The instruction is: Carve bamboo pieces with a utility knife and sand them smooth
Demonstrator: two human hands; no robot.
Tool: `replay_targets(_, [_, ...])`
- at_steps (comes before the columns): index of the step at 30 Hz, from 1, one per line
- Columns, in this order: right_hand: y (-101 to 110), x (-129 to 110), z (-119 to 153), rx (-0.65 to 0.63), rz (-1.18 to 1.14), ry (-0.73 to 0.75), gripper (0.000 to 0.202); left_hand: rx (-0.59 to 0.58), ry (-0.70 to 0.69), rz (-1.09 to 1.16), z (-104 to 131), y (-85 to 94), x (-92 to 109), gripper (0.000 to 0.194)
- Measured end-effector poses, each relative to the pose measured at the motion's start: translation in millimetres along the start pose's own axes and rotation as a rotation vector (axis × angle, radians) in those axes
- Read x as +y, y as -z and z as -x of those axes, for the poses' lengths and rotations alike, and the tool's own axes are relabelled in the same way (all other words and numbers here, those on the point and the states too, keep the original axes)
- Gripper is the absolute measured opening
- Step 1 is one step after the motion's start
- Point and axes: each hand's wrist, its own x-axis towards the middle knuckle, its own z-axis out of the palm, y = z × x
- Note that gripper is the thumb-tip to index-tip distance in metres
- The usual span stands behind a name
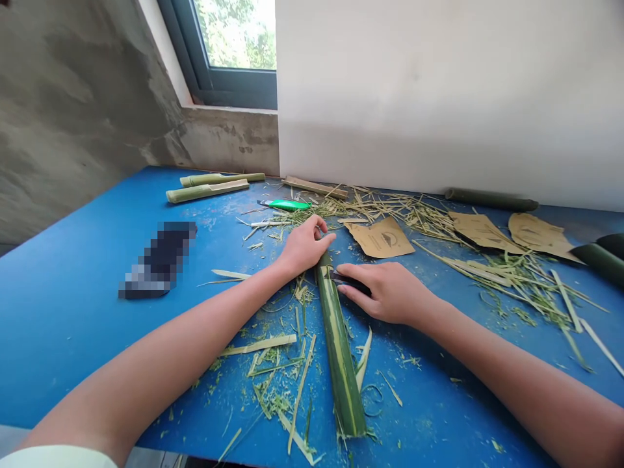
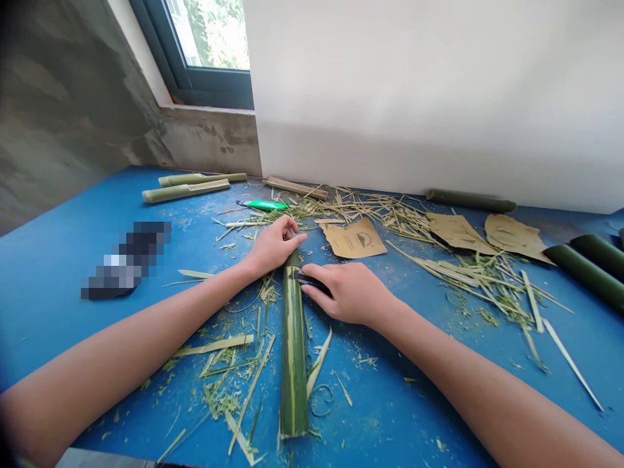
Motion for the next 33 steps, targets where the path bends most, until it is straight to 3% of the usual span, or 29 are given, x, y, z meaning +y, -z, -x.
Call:
replay_targets(6, [0, 0, 3, -0.015, -0.032, -0.044, 0.034, -0.221, -0.22, -0.098, 2, 5.9, 3, 0.021])
replay_targets(20, [0, 8, 6, -0.058, -0.072, 0.066, 0.034, -0.232, -0.238, -0.082, 1, 2.3, -1, 0.022])
replay_targets(26, [3, 8, 9, -0.057, -0.123, 0.178, 0.031, -0.233, -0.263, -0.083, 3, 3.5, -2, 0.022])
replay_targets(33, [4, -1, 11, -0.073, -0.055, 0.108, 0.031, -0.202, -0.266, -0.102, 2, 3.3, -2, 0.018])
